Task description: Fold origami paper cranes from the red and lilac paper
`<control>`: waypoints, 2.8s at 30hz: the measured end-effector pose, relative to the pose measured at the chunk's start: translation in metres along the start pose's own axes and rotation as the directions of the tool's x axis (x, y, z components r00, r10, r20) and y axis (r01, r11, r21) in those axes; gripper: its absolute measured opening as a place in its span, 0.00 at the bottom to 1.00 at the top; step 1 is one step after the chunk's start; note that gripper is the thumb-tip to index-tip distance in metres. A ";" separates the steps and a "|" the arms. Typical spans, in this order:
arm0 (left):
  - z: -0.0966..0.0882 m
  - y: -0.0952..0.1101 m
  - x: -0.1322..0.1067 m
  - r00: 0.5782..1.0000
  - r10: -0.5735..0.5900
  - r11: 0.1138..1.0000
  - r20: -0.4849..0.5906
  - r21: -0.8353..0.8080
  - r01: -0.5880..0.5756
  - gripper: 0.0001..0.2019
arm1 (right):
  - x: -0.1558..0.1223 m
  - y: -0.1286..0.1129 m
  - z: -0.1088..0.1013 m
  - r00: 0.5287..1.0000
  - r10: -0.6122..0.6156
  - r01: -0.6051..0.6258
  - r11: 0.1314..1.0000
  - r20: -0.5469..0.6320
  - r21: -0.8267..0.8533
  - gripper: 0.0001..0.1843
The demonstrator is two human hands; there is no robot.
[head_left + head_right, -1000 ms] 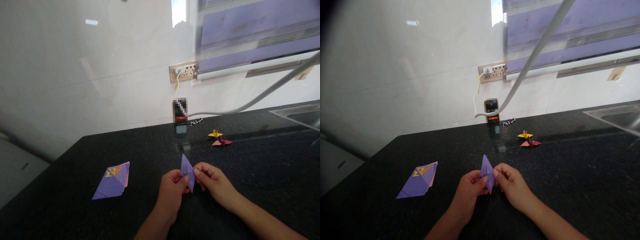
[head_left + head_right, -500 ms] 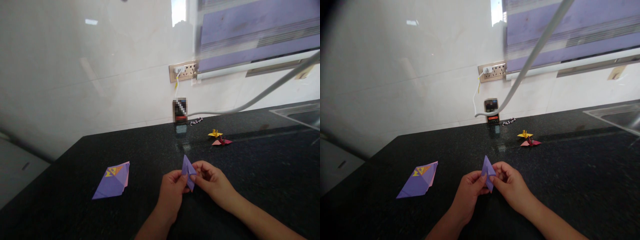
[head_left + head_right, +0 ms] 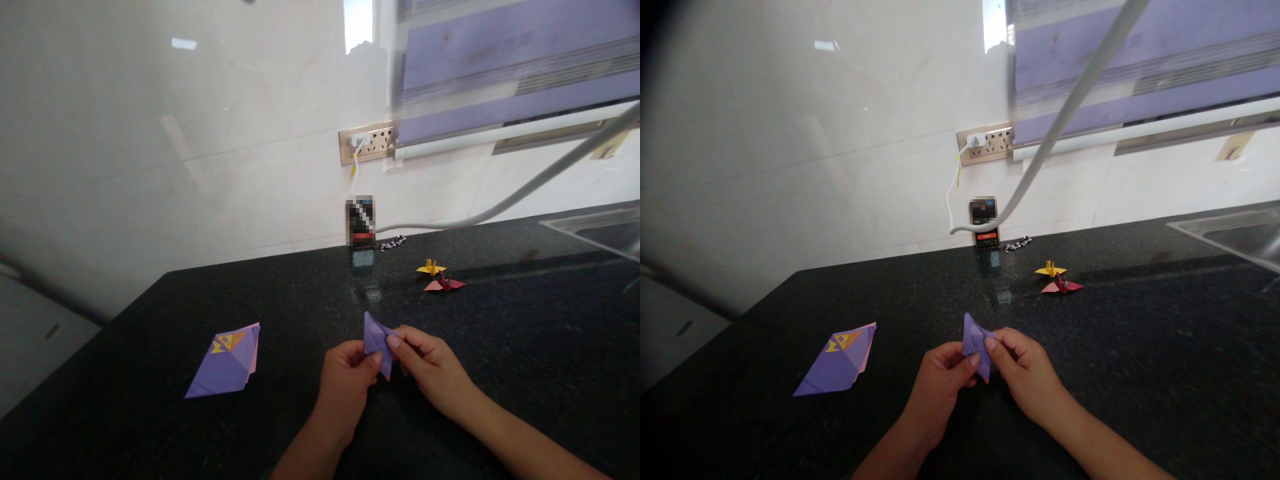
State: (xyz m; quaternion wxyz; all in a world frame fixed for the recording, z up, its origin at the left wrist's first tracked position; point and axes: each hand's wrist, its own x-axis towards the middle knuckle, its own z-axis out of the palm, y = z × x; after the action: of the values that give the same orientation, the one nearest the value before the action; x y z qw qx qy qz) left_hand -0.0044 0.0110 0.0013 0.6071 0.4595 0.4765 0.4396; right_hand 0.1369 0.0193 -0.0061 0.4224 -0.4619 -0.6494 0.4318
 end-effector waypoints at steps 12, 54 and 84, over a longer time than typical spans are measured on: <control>0.002 0.000 -0.001 0.996 -0.076 0.995 -0.052 -0.071 0.072 0.10 | -0.001 0.000 -0.001 0.995 -0.096 0.094 0.993 -0.031 -0.075 0.09; 0.002 -0.003 -0.002 0.985 -0.143 0.987 0.097 -0.066 0.150 0.15 | 0.004 0.012 -0.010 0.952 -0.286 0.201 0.858 -0.113 -0.473 0.11; 0.004 -0.002 -0.001 0.994 -0.103 0.989 0.038 -0.101 0.107 0.21 | 0.004 0.008 -0.014 0.820 -0.572 0.415 0.556 0.031 -0.720 0.13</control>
State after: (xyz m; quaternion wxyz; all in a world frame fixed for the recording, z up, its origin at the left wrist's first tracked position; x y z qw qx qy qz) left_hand -0.0005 0.0091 0.0003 0.6600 0.4090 0.4667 0.4235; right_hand 0.1509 0.0268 -0.0098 0.3847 -0.4258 -0.8183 -0.0339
